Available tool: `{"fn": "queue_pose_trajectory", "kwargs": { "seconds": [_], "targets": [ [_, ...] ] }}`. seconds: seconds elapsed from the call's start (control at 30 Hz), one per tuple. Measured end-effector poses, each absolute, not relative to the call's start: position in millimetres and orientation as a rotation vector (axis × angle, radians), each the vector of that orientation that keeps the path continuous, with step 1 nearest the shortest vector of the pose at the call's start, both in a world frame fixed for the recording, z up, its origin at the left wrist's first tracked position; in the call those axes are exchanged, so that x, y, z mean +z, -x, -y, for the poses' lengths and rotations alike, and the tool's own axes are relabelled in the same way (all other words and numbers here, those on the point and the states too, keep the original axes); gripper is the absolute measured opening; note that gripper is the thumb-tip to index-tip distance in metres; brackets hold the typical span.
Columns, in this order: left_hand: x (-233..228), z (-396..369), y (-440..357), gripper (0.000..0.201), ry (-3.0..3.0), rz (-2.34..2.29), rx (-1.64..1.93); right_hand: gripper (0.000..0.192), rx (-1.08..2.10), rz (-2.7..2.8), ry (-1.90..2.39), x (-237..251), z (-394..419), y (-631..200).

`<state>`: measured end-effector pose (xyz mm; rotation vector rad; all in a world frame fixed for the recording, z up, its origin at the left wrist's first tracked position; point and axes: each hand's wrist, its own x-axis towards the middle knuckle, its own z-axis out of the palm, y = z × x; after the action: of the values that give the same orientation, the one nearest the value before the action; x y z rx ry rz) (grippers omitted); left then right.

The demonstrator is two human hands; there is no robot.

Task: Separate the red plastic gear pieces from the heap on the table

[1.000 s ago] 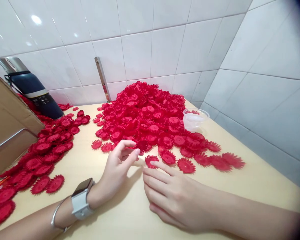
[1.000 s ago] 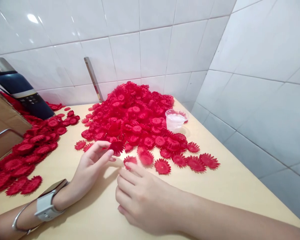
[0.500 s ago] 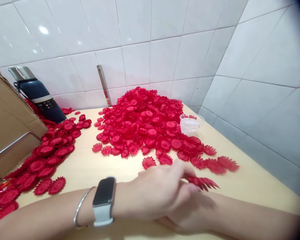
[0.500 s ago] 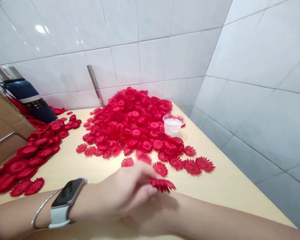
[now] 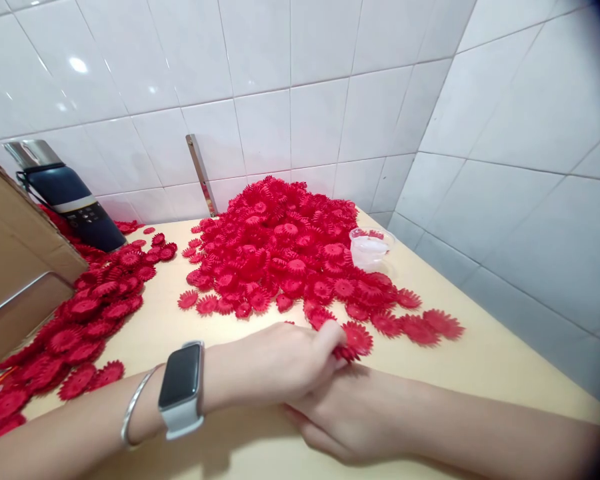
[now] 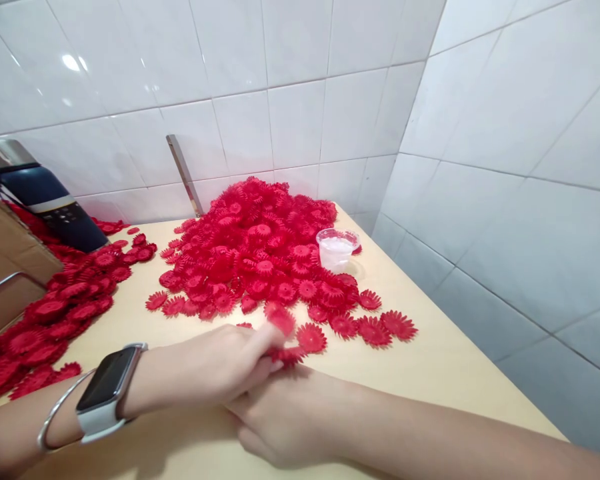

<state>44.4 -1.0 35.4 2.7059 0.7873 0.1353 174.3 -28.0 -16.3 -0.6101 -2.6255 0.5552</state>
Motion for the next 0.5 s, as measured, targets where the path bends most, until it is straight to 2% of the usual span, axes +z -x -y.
{"fn": "queue_pose_trajectory", "kwargs": {
  "seconds": [0.13, 0.23, 0.33, 0.5],
  "targets": [
    [31, -8, -26, 0.010, -2.261, -1.196, 0.496, 0.017, 0.120, 2.711, 0.543, -10, 27, -172],
    [23, -11, -14, 0.012, -2.031, -1.231, 0.803, 0.014, 0.058, 2.418, 0.544, -10, 26, -174],
    [12, -4, -10, 0.013, -1.802, -1.211, 0.949, 0.014, 0.233, 2.065, 0.696, -10, 23, -177],
    [2, 13, -10, 0.014, -1.678, -1.073, 0.833, 0.009, 0.892, 1.884, 0.942, -7, 14, -180]
  ]
}}
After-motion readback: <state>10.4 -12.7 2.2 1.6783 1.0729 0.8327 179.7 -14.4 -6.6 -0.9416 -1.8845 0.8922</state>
